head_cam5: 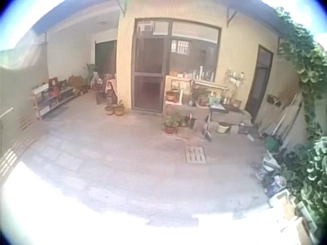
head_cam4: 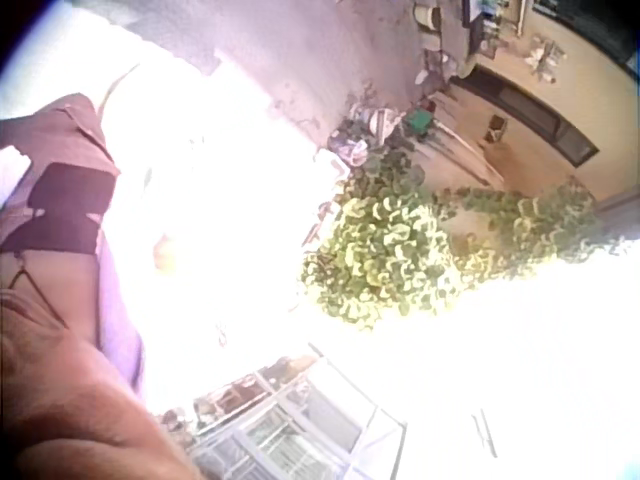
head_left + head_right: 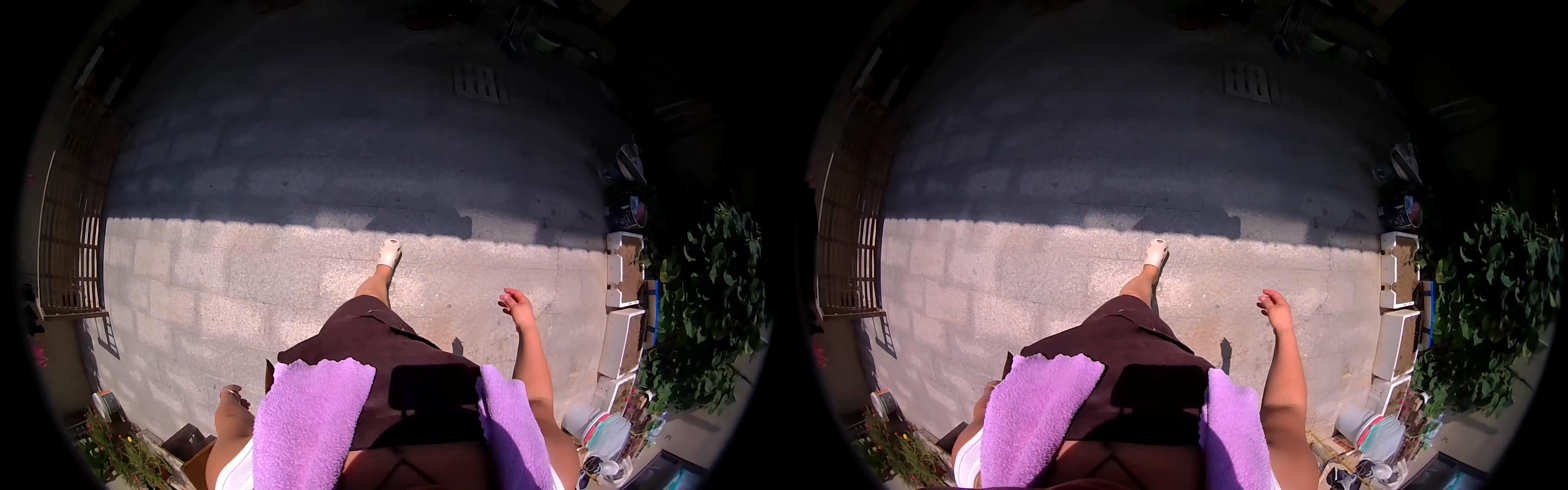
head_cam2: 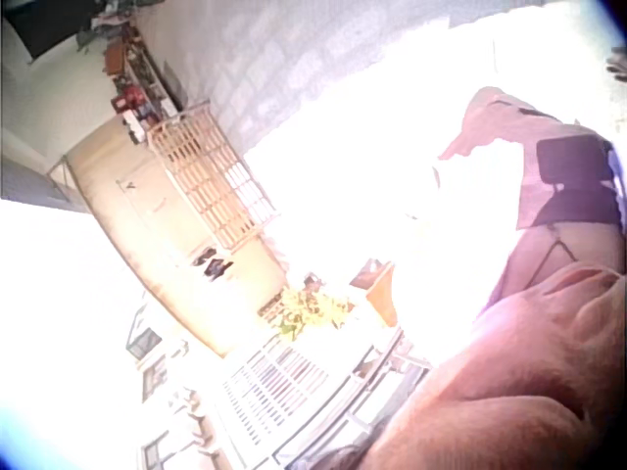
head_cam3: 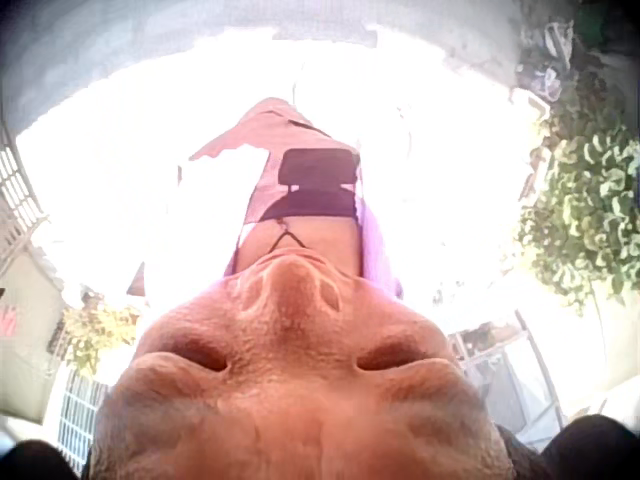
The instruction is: The person scrubs a large wooden cutting board with a steel wool pad under running water at an outdoor sink. They rinse the board, flip it to clean both sides, and then carry it to a nearby table to set it down.
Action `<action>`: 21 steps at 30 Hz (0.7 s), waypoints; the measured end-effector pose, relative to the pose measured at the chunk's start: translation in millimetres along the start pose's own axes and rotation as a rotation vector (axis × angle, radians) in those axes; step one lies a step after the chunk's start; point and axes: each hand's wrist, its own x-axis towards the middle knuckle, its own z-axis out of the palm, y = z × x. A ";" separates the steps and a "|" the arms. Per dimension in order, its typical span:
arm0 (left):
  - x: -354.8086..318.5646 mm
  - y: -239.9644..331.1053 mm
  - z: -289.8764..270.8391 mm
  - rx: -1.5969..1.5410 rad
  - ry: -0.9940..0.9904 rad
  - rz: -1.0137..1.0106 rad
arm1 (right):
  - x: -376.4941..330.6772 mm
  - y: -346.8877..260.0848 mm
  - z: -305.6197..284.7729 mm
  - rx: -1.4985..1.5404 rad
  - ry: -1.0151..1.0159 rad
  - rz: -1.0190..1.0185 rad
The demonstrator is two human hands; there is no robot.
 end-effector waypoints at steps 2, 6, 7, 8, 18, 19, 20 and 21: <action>-18.0 58.7 25.6 -0.144 0.034 -0.102 | 33.1 -20.9 -8.0 -0.035 -0.001 0.034; -80.0 295.4 135.4 -0.332 0.000 0.107 | 46.5 22.8 -60.7 0.075 0.134 0.396; -114.4 361.3 162.8 -0.349 -0.053 0.250 | 56.2 23.1 -71.3 0.083 0.097 0.469; -175.0 439.2 210.5 -0.166 -0.140 0.454 | 63.6 24.1 -90.4 0.088 0.078 0.539; -870.3 697.0 565.3 0.620 -0.588 1.993 | 222.8 -3.6 -212.3 0.505 0.370 0.714; -889.1 696.9 589.3 0.681 -0.619 1.974 | 248.4 -5.1 -231.3 0.506 0.354 0.753; -901.1 698.6 615.1 0.741 -0.650 1.955 | 276.3 -8.1 -253.0 0.507 0.339 0.790; -882.9 727.6 623.2 1.007 -0.578 1.925 | 316.2 -42.1 -253.1 0.573 0.341 0.699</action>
